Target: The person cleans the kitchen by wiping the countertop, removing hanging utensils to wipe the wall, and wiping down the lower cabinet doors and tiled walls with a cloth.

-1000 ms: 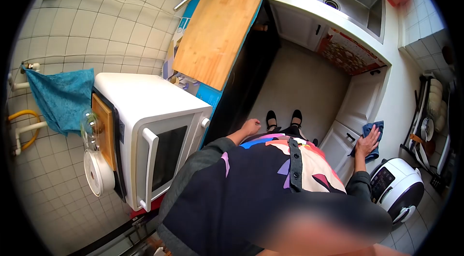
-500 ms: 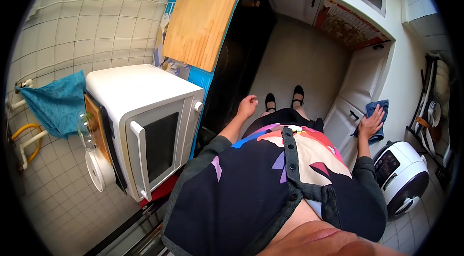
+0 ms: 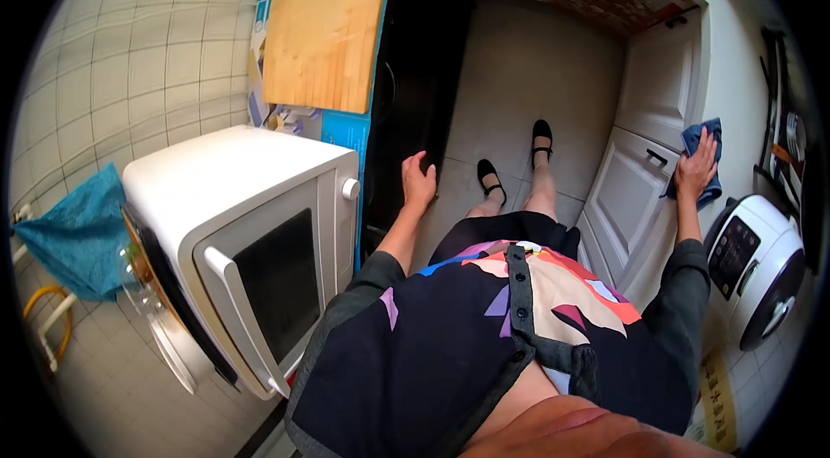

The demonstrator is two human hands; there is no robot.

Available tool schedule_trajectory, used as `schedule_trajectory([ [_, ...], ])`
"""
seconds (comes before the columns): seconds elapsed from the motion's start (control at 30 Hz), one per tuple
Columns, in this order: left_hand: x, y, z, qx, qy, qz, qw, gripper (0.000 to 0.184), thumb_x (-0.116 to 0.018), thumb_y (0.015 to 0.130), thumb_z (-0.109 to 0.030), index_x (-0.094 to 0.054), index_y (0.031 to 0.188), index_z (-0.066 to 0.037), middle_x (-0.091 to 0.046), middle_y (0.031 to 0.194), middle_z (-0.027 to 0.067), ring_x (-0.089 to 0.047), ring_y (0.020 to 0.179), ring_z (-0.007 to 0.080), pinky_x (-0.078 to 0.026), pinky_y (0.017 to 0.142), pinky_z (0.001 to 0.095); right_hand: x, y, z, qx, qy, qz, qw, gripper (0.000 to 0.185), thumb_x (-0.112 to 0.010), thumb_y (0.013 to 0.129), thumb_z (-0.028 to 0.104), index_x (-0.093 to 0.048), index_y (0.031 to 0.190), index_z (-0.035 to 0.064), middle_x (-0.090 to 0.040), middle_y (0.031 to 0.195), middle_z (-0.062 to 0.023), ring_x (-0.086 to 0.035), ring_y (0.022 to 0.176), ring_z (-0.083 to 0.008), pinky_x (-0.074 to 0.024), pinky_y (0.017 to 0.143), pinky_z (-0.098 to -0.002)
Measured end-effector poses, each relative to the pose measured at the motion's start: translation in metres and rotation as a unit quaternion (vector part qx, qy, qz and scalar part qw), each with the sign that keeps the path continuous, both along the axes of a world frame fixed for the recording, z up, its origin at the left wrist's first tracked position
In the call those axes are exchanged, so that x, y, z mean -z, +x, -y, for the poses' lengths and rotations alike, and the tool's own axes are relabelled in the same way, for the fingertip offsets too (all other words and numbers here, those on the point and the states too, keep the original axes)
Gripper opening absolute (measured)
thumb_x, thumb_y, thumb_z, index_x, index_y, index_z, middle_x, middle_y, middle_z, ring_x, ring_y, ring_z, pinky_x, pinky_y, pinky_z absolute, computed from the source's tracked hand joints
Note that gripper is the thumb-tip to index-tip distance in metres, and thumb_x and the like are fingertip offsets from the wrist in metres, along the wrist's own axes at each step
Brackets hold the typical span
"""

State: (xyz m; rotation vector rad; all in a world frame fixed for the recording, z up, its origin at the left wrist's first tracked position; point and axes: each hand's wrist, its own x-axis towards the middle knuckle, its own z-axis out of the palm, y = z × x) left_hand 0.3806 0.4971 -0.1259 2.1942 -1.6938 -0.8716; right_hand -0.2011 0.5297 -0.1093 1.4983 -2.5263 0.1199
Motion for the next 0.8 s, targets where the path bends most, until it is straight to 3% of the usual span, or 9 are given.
schedule_trajectory([
  [0.23,-0.068,-0.027,0.074,0.131,-0.263,0.049,0.955,0.042,-0.059,0.075,-0.006,-0.051,0.115,-0.002,-0.046,0.116,0.0186,-0.044,0.109,0.0347,-0.035,0.095,0.0396,-0.001,0.002,0.004,0.004,-0.011,-0.017,1.0,0.07,-0.054,0.076,0.013,-0.026,0.139,0.0241,-0.029,0.143,-0.0003,-0.026,0.132,-0.0199,-0.0244,0.103,-0.0496],
  [0.37,-0.084,-0.033,0.119,0.117,-0.345,0.112,0.924,0.048,-0.061,0.074,-0.009,-0.048,0.12,-0.003,-0.042,0.121,0.0206,-0.041,0.112,0.0371,-0.032,0.097,0.0425,-0.005,0.003,0.003,0.011,-0.006,-0.011,1.0,0.068,-0.053,0.076,0.013,-0.027,0.138,0.0236,-0.03,0.142,-0.0005,-0.027,0.132,-0.0204,-0.0231,0.103,-0.0498],
  [0.5,-0.073,-0.017,0.155,0.091,-0.358,0.23,0.901,0.059,-0.063,0.074,-0.016,-0.04,0.128,-0.006,-0.036,0.128,0.022,-0.035,0.118,0.0377,-0.028,0.098,0.0475,-0.004,0.004,0.004,0.027,0.014,-0.006,1.0,0.067,-0.053,0.077,0.012,-0.027,0.138,0.0232,-0.029,0.143,-0.0006,-0.025,0.133,-0.0205,-0.0218,0.104,-0.0494],
  [0.8,-0.071,-0.007,0.187,0.082,-0.283,0.261,0.919,0.067,-0.067,0.073,-0.018,-0.036,0.131,-0.008,-0.034,0.131,0.0205,-0.036,0.119,0.036,-0.031,0.099,0.0448,-0.007,0.007,0.004,0.003,-0.005,-0.003,1.0,0.067,-0.053,0.076,0.01,-0.028,0.138,0.0216,-0.032,0.141,-0.0025,-0.028,0.131,-0.0223,-0.0233,0.103,-0.0484],
])
